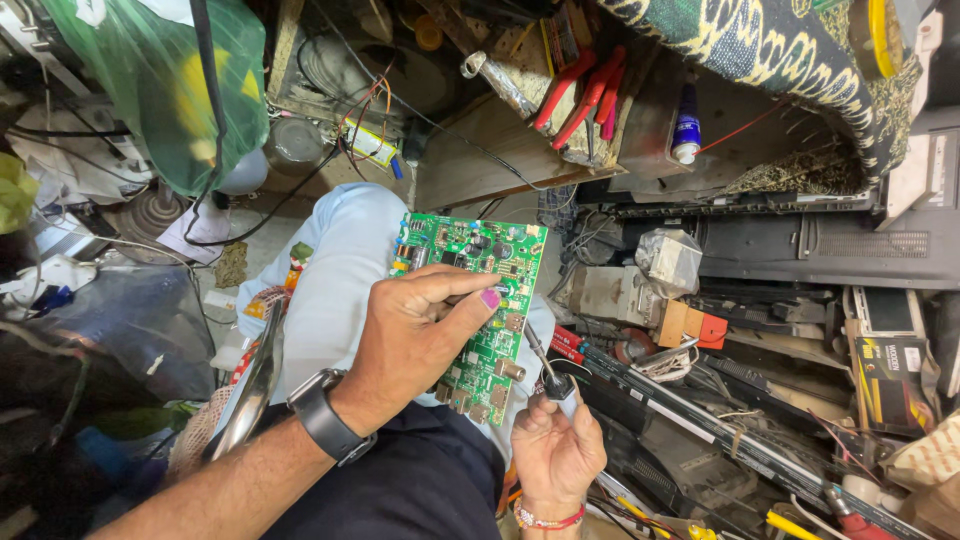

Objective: The person sits cross-legged and works on a green circuit board. They use pliers to remove a small component, then use a soldering iron to apply solder to several points on the board. The person flips the board over to inspect both sides during the process.

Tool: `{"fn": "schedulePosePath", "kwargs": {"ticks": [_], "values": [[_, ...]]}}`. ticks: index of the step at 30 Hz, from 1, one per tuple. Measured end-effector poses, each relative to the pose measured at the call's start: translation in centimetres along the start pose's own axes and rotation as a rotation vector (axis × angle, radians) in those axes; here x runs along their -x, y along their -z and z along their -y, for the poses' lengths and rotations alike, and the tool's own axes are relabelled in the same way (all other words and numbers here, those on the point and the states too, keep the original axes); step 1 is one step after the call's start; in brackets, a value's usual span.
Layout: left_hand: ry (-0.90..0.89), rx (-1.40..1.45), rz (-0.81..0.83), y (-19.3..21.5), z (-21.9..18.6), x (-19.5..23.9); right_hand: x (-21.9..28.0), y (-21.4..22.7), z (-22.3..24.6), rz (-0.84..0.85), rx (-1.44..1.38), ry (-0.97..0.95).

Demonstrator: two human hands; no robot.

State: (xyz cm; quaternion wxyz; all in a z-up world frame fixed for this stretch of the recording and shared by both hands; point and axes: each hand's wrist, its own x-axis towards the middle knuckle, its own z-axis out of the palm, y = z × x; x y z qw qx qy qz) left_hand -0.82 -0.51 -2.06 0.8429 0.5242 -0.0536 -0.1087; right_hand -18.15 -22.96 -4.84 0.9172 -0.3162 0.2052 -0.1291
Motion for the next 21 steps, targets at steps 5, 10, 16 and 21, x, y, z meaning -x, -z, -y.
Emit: {"fn": "schedulePosePath", "kwargs": {"ticks": [5, 10, 16, 21], "values": [[0.018, 0.050, 0.008, 0.3, -0.2, 0.1, 0.0, -0.6, 0.0, -0.020, 0.025, 0.012], [0.040, 0.141, -0.032, 0.9, -0.6, -0.1, -0.4, -1.3, -0.1, 0.015, 0.074, 0.051], [0.139, 0.094, -0.075, 4.5, -1.2, 0.2, -0.3, -3.5, -0.6, 0.174, 0.358, 0.200], [0.107, 0.309, -0.177, 6.5, -0.8, -0.2, -0.5, -6.2, -1.9, 0.244, 0.500, 0.247]]}}
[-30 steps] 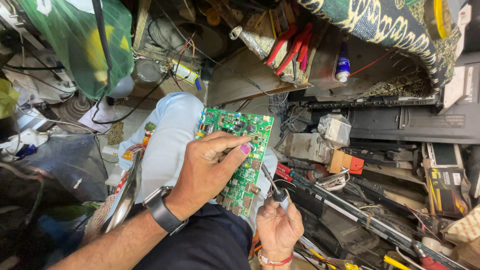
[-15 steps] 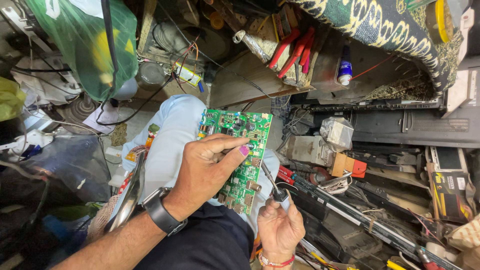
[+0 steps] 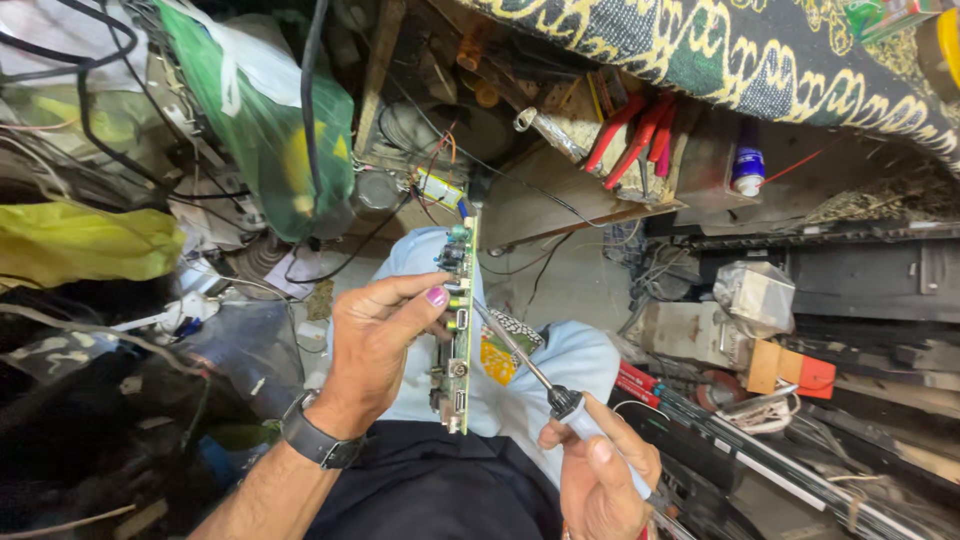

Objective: The person sits cross-legged and works on a green circuit board. They use pliers to remove a small component, then use a soldering iron to apply solder to several points on the board. The person flips the board over to inspect both sides during the process.

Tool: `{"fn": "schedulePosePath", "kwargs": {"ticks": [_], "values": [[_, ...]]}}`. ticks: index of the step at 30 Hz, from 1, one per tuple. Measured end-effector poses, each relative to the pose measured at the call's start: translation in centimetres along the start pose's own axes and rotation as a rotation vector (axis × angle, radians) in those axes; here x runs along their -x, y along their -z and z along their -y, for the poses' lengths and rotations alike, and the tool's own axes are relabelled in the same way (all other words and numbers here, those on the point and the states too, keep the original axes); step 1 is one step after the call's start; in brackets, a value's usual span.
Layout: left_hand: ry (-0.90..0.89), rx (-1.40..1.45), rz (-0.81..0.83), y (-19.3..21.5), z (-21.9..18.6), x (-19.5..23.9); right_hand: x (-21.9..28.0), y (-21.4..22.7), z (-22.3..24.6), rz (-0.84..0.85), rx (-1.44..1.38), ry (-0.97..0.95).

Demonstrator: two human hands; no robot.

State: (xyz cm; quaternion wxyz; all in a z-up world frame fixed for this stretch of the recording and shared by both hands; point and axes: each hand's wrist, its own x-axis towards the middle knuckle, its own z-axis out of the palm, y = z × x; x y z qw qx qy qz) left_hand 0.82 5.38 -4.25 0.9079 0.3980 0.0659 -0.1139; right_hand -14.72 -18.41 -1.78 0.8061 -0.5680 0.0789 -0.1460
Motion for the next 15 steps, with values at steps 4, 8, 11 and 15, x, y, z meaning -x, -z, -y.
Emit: {"fn": "schedulePosePath", "kwargs": {"ticks": [4, 8, 11, 15], "values": [[0.047, 0.004, -0.106, 1.6, -0.2, 0.2, -0.8, -1.6, 0.0, 0.038, 0.004, -0.025], [0.011, 0.124, -0.104, 1.9, -0.3, 0.8, -0.8, -3.0, -0.1, 0.051, 0.045, -0.030], [0.008, 0.134, -0.116, 1.7, -0.3, 0.8, -0.7, -3.5, -0.2, 0.053, 0.054, -0.045], [-0.054, 0.028, -0.103, 1.1, 0.0, 1.3, -0.6, -3.3, 0.0, 0.055, 0.022, -0.044]]}}
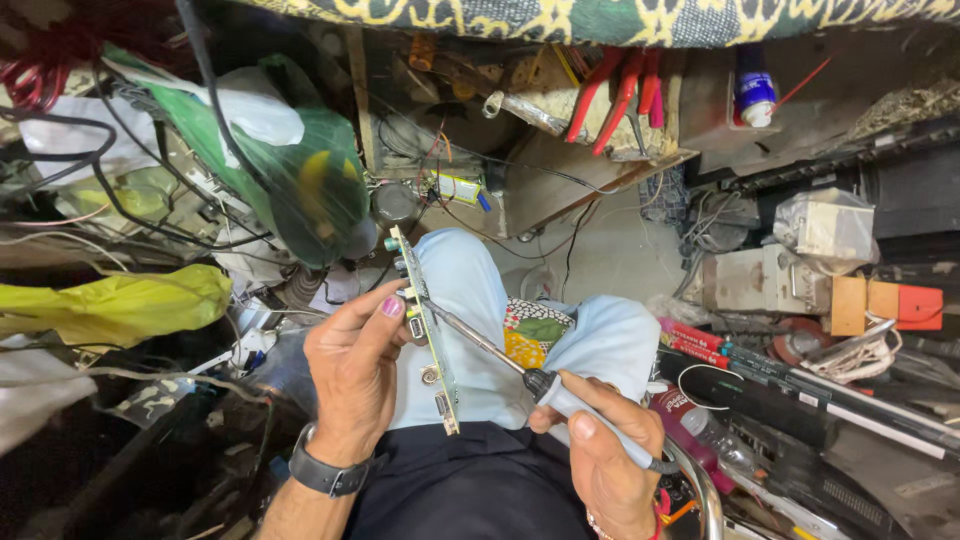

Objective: The person sits cross-legged and works on a green circuit board. They use pliers to remove a small component, then use a soldering iron to apply solder to several points on the board. The person flips the board over to inspect both sides during the process.

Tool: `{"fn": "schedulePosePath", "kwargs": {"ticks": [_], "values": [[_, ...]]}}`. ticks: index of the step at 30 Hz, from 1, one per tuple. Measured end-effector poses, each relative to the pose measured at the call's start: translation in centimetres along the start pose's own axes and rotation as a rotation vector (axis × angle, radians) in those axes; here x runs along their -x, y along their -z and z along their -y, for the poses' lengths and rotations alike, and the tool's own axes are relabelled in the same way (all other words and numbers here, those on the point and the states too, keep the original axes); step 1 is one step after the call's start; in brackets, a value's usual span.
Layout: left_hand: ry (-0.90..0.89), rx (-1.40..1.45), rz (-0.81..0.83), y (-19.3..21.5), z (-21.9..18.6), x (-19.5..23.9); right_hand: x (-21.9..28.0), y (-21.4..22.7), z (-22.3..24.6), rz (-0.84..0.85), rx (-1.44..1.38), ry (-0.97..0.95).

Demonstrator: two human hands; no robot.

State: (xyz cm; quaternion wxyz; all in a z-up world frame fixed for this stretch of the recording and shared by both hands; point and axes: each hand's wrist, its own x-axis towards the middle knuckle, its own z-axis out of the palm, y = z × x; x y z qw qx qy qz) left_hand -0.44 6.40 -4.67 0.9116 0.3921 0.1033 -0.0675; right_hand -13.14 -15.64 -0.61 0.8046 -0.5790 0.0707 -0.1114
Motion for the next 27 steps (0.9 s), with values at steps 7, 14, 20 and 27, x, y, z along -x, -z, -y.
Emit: {"fn": "schedulePosePath", "kwargs": {"ticks": [7, 14, 20, 27], "values": [[-0.077, -0.209, 0.065, -2.3, -1.8, 1.5, 0.0, -0.1, 0.4, -0.028, 0.048, 0.004], [0.134, -0.357, -0.080, -4.6, -4.0, 1.8, -0.2, 0.1, 0.6, -0.021, 0.044, -0.001], [0.178, -0.321, 0.023, -3.0, -5.1, 0.6, 0.1, 2.2, 0.5, -0.171, -0.086, 0.014], [0.249, -0.329, 0.135, -1.6, -5.7, -0.7, 0.3, 4.8, -1.1, -0.190, -0.335, -0.002]]}}
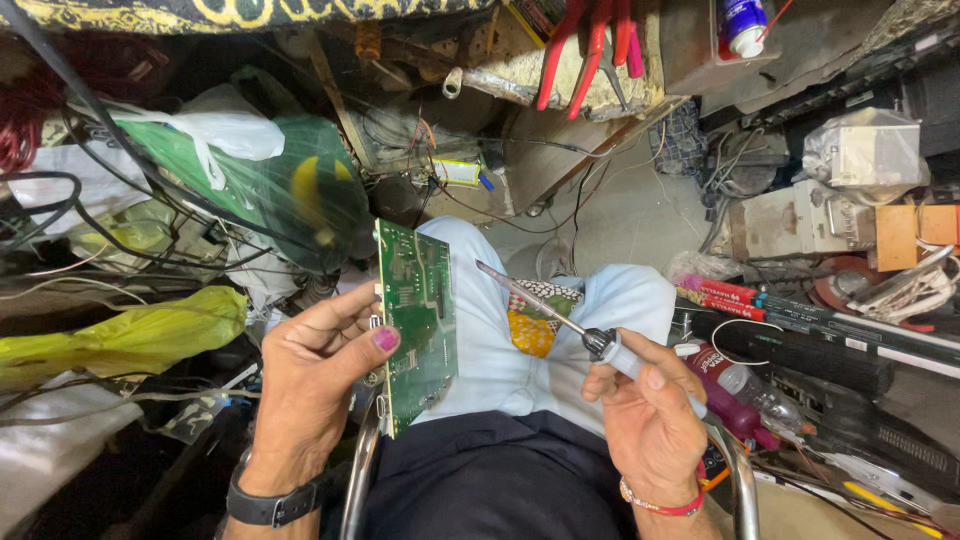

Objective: The person sits cross-legged and works on a green circuit board. They use pliers to remove a small component, then use a soldering iron to apply solder to several points on the board. The person flips the board over to inspect both sides during the process.

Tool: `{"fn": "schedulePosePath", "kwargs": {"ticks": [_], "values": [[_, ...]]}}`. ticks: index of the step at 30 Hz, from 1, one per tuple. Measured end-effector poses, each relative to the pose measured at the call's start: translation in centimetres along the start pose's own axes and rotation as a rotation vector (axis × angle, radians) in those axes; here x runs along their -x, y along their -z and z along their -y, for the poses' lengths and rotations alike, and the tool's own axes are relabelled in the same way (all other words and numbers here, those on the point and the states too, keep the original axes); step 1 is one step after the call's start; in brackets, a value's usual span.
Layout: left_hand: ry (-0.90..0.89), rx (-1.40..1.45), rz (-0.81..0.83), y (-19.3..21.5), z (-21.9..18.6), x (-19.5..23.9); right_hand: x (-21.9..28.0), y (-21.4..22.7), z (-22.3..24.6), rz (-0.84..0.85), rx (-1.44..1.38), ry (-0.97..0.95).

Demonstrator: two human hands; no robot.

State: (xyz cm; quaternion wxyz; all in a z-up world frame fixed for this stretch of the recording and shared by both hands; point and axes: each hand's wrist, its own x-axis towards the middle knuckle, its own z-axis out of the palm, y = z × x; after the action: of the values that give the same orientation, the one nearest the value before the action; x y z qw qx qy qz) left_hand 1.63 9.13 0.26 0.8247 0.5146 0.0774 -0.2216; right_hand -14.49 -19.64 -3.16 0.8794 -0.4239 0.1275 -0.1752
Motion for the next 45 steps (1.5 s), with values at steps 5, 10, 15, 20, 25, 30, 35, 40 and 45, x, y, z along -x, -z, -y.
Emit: {"fn": "schedulePosePath", "kwargs": {"ticks": [5, 10, 15, 20, 25, 30, 35, 40, 45], "values": [[0.025, -0.044, 0.070, -1.8, 0.5, 0.6, -1.3, -1.2, -0.7, -0.051, -0.045, 0.001], [-0.059, -0.248, 0.298, -5.2, 0.3, 1.2, -4.2, -5.9, -1.5, -0.002, 0.247, 0.170], [-0.040, -0.598, 0.401, -8.2, 0.0, 2.8, -4.8, -9.3, -1.6, -0.050, 0.554, 0.291], [-0.181, -0.636, 0.518, -9.4, 0.5, 3.4, -4.3, -8.7, -0.7, -0.056, 0.375, 0.227], [-0.168, -0.616, 0.582, -10.8, 1.3, 1.9, -3.8, -7.1, -0.5, -0.027, 0.282, 0.252], [-0.030, -0.639, 0.606, -11.4, 3.1, 2.2, -2.4, -5.4, -0.4, -0.022, 0.029, 0.177], [0.041, -0.431, 0.554, -11.5, 5.0, 2.2, -2.4, -3.8, 0.5, -0.061, -0.066, 0.126], [-0.167, -0.498, 0.624, -10.9, 5.9, 1.7, -2.4, -2.9, 0.2, -0.033, -0.119, 0.116], [0.011, -0.466, 0.633, -10.5, 5.9, 1.5, -2.4, -2.8, 0.0, -0.005, -0.089, 0.127]]}}
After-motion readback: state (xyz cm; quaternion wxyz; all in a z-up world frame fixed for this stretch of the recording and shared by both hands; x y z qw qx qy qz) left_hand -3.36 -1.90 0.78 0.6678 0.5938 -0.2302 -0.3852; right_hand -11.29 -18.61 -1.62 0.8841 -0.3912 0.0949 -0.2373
